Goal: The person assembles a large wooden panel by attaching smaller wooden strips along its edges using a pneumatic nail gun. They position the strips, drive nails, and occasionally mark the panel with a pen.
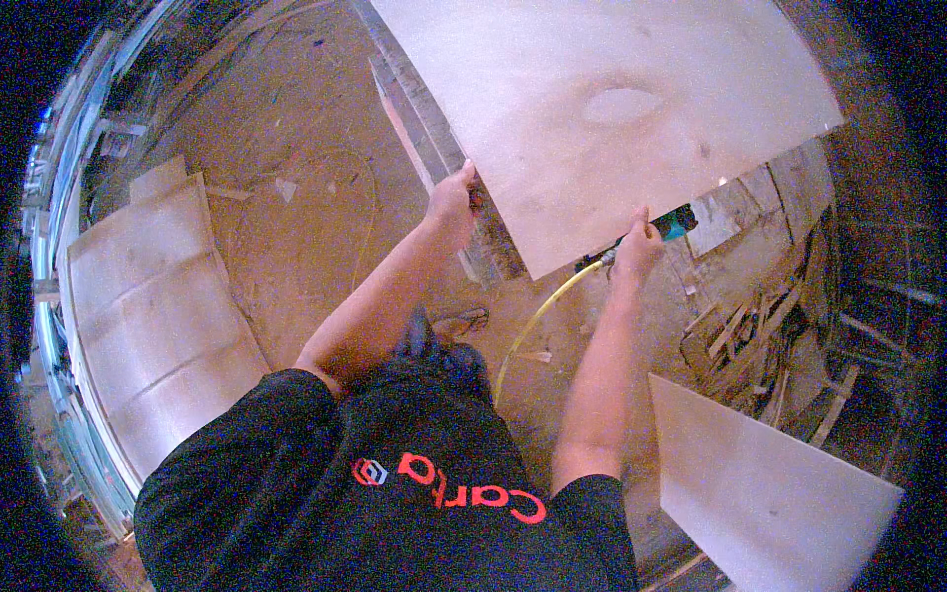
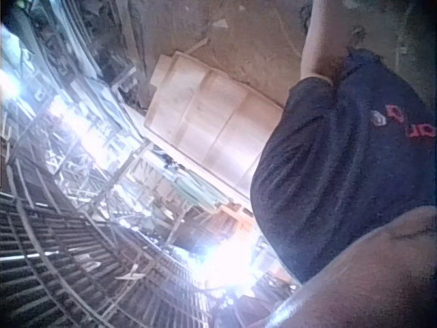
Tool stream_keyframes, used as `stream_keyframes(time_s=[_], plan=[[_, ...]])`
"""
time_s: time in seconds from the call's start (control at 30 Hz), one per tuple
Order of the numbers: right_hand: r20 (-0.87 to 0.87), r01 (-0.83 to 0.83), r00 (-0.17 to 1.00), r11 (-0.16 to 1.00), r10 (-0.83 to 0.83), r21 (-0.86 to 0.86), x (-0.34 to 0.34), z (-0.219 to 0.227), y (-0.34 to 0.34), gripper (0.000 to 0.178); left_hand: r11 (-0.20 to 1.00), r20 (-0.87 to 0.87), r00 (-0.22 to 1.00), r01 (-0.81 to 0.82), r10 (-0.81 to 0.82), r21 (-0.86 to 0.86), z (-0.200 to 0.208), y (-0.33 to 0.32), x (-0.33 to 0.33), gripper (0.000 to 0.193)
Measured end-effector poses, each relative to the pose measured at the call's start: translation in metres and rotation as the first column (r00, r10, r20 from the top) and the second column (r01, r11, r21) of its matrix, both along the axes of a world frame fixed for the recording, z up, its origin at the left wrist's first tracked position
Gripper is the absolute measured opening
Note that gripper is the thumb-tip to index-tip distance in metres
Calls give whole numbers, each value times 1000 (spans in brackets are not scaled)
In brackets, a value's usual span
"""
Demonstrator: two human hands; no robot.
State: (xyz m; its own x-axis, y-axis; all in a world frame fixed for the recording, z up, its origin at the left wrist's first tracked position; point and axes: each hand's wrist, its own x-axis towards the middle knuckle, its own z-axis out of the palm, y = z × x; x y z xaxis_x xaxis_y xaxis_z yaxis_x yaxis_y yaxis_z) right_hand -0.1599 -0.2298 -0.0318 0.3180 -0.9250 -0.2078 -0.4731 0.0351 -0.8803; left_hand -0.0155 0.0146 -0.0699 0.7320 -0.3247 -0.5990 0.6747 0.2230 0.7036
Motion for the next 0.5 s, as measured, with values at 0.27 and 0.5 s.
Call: stream_keyframes(time_s=[0.27,0.5], plan=[[-5,-12,1000,1000,12,-16,-2,-1,5,47,963,9,994,112,-113,-244,29,22,0,32],[308,-79,951,952,-17,297,-11,-8,-8,47,868,-70,996,18,-61,-496,21,18,-9,31]])
